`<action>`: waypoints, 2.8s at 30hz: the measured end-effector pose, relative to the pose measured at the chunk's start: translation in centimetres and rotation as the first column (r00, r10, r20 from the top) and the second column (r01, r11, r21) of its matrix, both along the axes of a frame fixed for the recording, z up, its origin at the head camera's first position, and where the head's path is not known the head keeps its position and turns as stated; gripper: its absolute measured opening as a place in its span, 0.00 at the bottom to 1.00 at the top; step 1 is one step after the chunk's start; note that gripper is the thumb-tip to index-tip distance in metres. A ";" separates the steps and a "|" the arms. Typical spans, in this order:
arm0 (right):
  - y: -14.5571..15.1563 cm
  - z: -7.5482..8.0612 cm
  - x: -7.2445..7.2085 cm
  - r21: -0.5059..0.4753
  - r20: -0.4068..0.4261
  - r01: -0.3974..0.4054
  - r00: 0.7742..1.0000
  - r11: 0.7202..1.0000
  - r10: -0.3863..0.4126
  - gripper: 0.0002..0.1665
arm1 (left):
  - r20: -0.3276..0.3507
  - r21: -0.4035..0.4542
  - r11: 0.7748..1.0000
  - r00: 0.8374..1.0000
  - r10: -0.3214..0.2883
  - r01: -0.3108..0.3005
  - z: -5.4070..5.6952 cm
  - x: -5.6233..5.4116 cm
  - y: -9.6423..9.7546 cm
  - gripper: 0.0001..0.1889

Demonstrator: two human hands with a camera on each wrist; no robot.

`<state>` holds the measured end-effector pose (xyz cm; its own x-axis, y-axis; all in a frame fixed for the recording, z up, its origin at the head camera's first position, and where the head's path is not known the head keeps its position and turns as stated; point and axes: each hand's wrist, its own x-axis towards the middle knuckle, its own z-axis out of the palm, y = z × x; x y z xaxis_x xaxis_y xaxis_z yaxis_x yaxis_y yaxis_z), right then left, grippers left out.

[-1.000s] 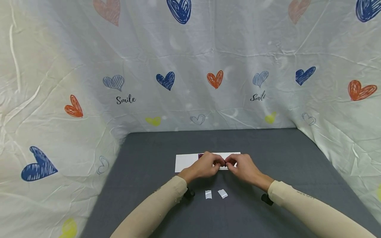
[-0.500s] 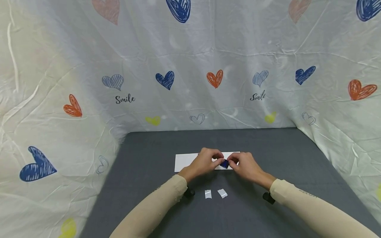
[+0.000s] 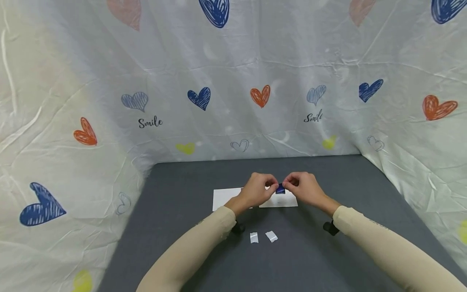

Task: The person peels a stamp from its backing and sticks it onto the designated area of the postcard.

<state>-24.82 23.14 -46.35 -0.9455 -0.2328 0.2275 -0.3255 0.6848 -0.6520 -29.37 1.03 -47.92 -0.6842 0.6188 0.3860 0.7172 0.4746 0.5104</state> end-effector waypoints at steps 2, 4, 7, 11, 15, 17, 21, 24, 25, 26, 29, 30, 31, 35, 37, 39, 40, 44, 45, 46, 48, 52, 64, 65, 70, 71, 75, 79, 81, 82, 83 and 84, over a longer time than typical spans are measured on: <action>0.6 0.3 -0.5 -0.005 0.017 -0.022 1.000 1.000 0.022 0.07 | -0.003 -0.007 1.000 1.000 0.023 -0.023 0.2 -0.1 0.5 0.06; 1.1 0.5 -0.9 0.001 0.022 -0.043 0.999 0.999 0.043 0.08 | -0.007 -0.010 0.999 0.999 0.046 -0.046 0.3 -0.2 0.9 0.06; 1.6 0.6 -1.6 0.011 0.029 -0.041 0.999 0.999 0.041 0.08 | -0.007 -0.016 0.997 0.997 0.078 -0.078 0.3 -0.6 1.7 0.06; 2.2 0.7 -2.3 0.010 0.065 -0.015 0.998 1.000 0.014 0.08 | 0.010 -0.030 0.994 0.994 0.105 -0.105 0.4 -1.2 2.6 0.07; 2.9 0.6 -2.8 -0.013 0.098 0.009 0.995 1.000 -0.008 0.09 | 0.040 -0.041 0.993 0.992 0.117 -0.115 0.4 -1.7 3.4 0.07; 3.2 0.4 -3.1 -0.017 0.103 0.013 0.995 1.000 -0.011 0.09 | 0.056 -0.048 0.993 0.992 0.114 -0.111 0.4 -1.9 3.7 0.07; 3.7 -0.2 -3.6 -0.023 0.122 0.023 0.992 0.999 -0.020 0.09 | 0.067 -0.073 0.992 0.992 0.106 -0.101 0.2 -2.3 4.4 0.08; 3.8 -0.9 -4.0 -0.027 0.144 0.047 0.989 0.999 -0.042 0.10 | 0.054 -0.098 0.990 0.992 0.111 -0.106 0.0 -2.6 4.9 0.08; 3.8 -1.1 -4.2 -0.024 0.148 0.054 0.988 0.998 -0.050 0.10 | 0.049 -0.109 0.988 0.992 0.116 -0.110 -0.2 -2.7 5.0 0.08; 3.9 -1.3 -4.3 -0.022 0.153 0.063 0.986 0.998 -0.059 0.10 | 0.045 -0.118 0.986 0.992 0.121 -0.115 -0.3 -2.8 5.2 0.08; 4.0 -2.0 -4.7 -0.002 0.153 0.078 0.985 0.997 -0.077 0.10 | 0.033 -0.156 0.979 0.990 0.140 -0.133 -1.0 -3.2 5.8 0.07; 4.0 -2.2 -4.7 0.005 0.153 0.076 0.985 0.997 -0.076 0.09 | 0.030 -0.167 0.976 0.989 0.148 -0.141 -1.3 -3.2 6.0 0.07; 4.1 -2.5 -4.8 0.012 0.154 0.076 0.985 0.997 -0.077 0.09 | 0.030 -0.177 0.973 0.987 0.156 -0.148 -1.4 -3.2 6.1 0.07; 4.3 -3.3 -5.2 0.027 0.165 0.075 0.983 0.997 -0.078 0.08 | 0.024 -0.211 0.962 0.983 0.183 -0.174 -2.1 -3.2 6.7 0.07; 4.4 -3.7 -5.4 0.030 0.175 0.084 0.981 0.996 -0.088 0.07 | 0.019 -0.223 0.957 0.980 0.196 -0.187 -2.3 -3.3 6.9 0.07; 4.4 -4.0 -5.6 0.035 0.178 0.092 0.979 0.995 -0.097 0.06 | 0.017 -0.233 0.952 0.979 0.205 -0.196 -2.6 -3.3 7.1 0.07; 4.4 -4.1 -5.6 0.042 0.177 0.095 0.979 0.995 -0.101 0.06 | 0.016 -0.238 0.950 0.978 0.210 -0.201 -2.7 -3.4 7.2 0.07; 4.3 -4.6 -5.9 0.066 0.161 0.097 0.981 0.993 -0.106 0.06 | 0.017 -0.264 0.941 0.975 0.223 -0.211 -3.0 -3.6 7.5 0.07; 4.3 -4.8 -6.0 0.073 0.157 0.099 0.982 0.992 -0.109 0.05 | 0.018 -0.267 0.940 0.975 0.223 -0.211 -3.1 -3.7 7.5 0.07; 4.2 -4.8 -6.0 0.079 0.150 0.098 0.983 0.992 -0.109 0.06 | 0.016 -0.268 0.940 0.975 0.222 -0.209 -3.3 -3.7 7.5 0.07; 4.1 -5.0 -6.0 0.086 0.144 0.093 0.984 0.992 -0.105 0.06 | 0.019 -0.270 0.941 0.976 0.218 -0.205 -3.5 -3.8 7.5 0.07; 3.9 -5.2 -6.0 0.092 0.140 0.080 0.986 0.993 -0.092 0.06 | -0.001 -0.263 0.942 0.977 0.214 -0.207 -4.4 -4.4 7.5 0.07; 3.9 -5.2 -6.5 0.138 0.147 0.093 0.983 0.986 -0.113 0.06 | -0.038 -0.295 0.928 0.974 0.225 -0.226 -6.5 -5.9 8.1 0.07; 3.9 -5.2 -6.5 0.143 0.145 0.092 0.983 0.986 -0.113 0.06 | -0.035 -0.297 0.930 0.975 0.218 -0.218 -6.9 -6.3 8.2 0.07; 3.9 -5.1 -6.6 0.152 0.146 0.094 0.982 0.984 -0.116 0.06 | -0.019 -0.321 0.923 0.976 0.218 -0.213 -9.4 -8.5 9.0 0.08; 3.9 -5.2 -6.6 0.156 0.144 0.093 0.983 0.983 -0.116 0.06 | -0.017 -0.332 0.919 0.976 0.219 -0.212 -9.9 -8.9 9.2 0.08; 3.9 -5.4 -6.8 0.171 0.140 0.092 0.983 0.981 -0.116 0.06 | -0.056 -0.357 0.908 0.975 0.214 -0.220 -11.7 -10.0 9.7 0.12; 3.7 -5.5 -6.9 0.188 0.136 0.097 0.983 0.977 -0.124 0.06 | -0.100 -0.374 0.897 0.972 0.214 -0.236 -12.1 -10.1 9.8 0.12; 3.7 -5.4 -6.9 0.194 0.124 0.098 0.985 0.976 -0.123 0.06 | -0.114 -0.381 0.890 0.968 0.222 -0.249 -12.1 -9.9 9.9 0.11; 3.7 -5.4 -6.9 0.193 0.122 0.099 0.985 0.976 -0.124 0.06 | -0.117 -0.385 0.888 0.968 0.224 -0.252 -11.9 -9.8 9.9 0.11; 3.6 -5.4 -6.9 0.193 0.116 0.099 0.986 0.976 -0.123 0.06 | -0.123 -0.389 0.884 0.966 0.229 -0.259 -11.8 -9.7 9.9 0.10; 3.6 -5.4 -6.9 0.193 0.111 0.100 0.986 0.976 -0.123 0.06 | -0.115 -0.399 0.880 0.966 0.230 -0.257 -11.1 -9.2 9.8 0.09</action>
<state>-31.72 26.74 -51.73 -0.9857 -0.1521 0.0718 -0.1667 0.8252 -0.5396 -38.57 10.81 -59.00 -0.8167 0.5473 0.1828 0.5757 0.7948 0.1921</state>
